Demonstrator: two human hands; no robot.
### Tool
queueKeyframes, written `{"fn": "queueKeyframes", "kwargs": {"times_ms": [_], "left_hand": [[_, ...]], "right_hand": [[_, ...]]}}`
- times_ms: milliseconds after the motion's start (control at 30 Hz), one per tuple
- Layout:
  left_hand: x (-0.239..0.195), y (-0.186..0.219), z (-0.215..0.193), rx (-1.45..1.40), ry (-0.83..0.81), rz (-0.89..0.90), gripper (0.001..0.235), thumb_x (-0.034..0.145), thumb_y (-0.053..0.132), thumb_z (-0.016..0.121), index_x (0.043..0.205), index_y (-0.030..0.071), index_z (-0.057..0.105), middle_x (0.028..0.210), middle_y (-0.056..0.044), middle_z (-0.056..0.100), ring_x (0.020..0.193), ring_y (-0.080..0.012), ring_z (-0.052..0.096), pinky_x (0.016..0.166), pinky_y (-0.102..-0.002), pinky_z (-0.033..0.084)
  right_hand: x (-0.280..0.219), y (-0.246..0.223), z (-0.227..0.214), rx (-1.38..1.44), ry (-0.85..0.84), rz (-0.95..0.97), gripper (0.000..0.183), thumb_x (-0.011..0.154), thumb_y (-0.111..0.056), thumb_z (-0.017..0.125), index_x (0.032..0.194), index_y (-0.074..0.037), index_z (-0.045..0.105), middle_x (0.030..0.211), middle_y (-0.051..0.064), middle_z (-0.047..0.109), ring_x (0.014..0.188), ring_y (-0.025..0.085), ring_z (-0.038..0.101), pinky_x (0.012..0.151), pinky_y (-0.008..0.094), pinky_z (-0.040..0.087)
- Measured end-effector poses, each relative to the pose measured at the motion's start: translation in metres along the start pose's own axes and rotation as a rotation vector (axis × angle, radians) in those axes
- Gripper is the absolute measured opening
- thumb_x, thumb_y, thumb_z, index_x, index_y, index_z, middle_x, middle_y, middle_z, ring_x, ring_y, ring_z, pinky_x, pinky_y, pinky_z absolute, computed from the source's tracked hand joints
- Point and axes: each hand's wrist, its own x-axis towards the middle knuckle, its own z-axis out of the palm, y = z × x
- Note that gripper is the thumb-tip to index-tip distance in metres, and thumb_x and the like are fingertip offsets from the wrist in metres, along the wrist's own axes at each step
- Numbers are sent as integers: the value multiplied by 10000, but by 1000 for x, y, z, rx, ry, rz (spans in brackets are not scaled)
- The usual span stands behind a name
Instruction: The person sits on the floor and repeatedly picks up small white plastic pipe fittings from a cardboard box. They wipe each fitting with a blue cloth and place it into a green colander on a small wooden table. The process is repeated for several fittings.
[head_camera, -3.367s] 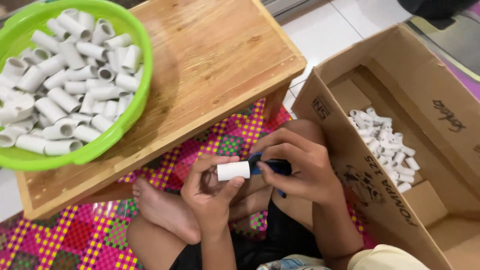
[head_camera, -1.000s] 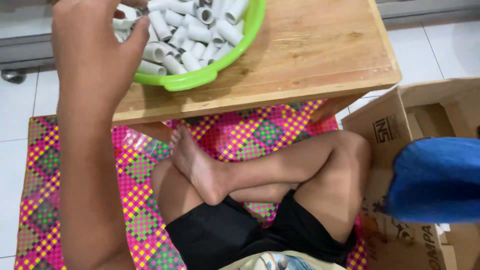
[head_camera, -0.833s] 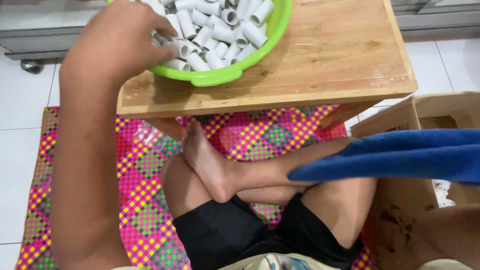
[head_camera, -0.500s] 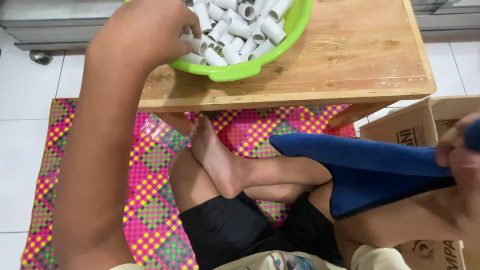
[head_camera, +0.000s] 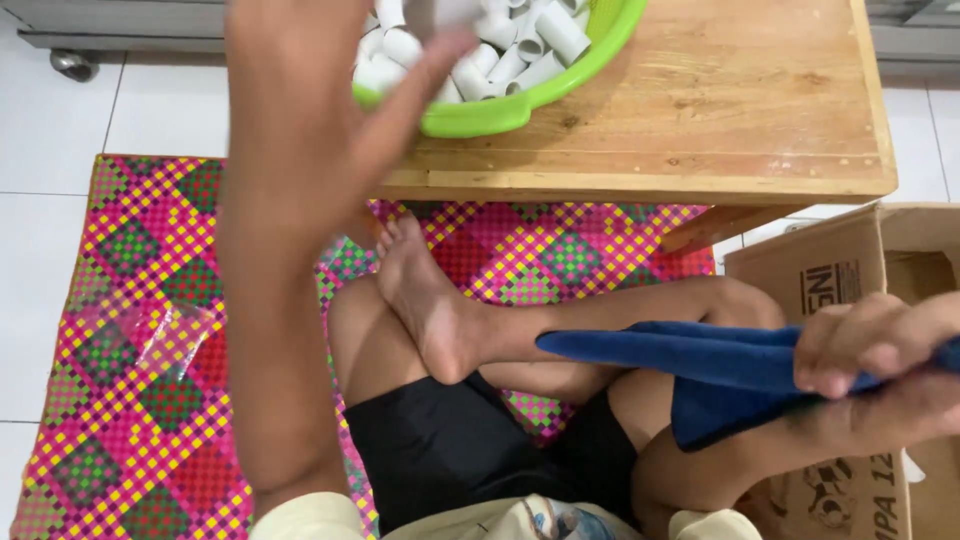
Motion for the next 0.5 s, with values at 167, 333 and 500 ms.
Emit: {"fn": "queueKeyframes", "kwargs": {"times_ms": [167, 333, 500], "left_hand": [[-62, 95, 12, -347, 436, -250, 156, 891, 150, 689, 1001, 44, 655, 986, -155, 645, 884, -304, 665, 817, -385, 575], [-78, 110, 39, -503, 485, -404, 350, 758, 113, 863, 1045, 82, 666, 999, -118, 597, 838, -228, 693, 834, -315, 580], [-77, 114, 43, -433, 387, -302, 185, 773, 110, 826, 925, 61, 734, 931, -111, 663, 781, -221, 701, 1153, -488, 405]], "right_hand": [[18, 9, -23, 359, -450, -208, 253, 1075, -405, 554, 896, -227, 538, 792, -196, 570, 445, -56, 494, 364, 105, 432], [11, 8, 27, 276, -488, -385, 219, 1026, -294, 516, 1170, -131, 502, 664, 32, 555, 377, 61, 525, 366, 165, 488], [8, 7, 37, -116, -516, -623, 240, 888, -285, 603, 915, -47, 596, 769, 127, 609, 564, 147, 671, 535, 244, 579]]}}
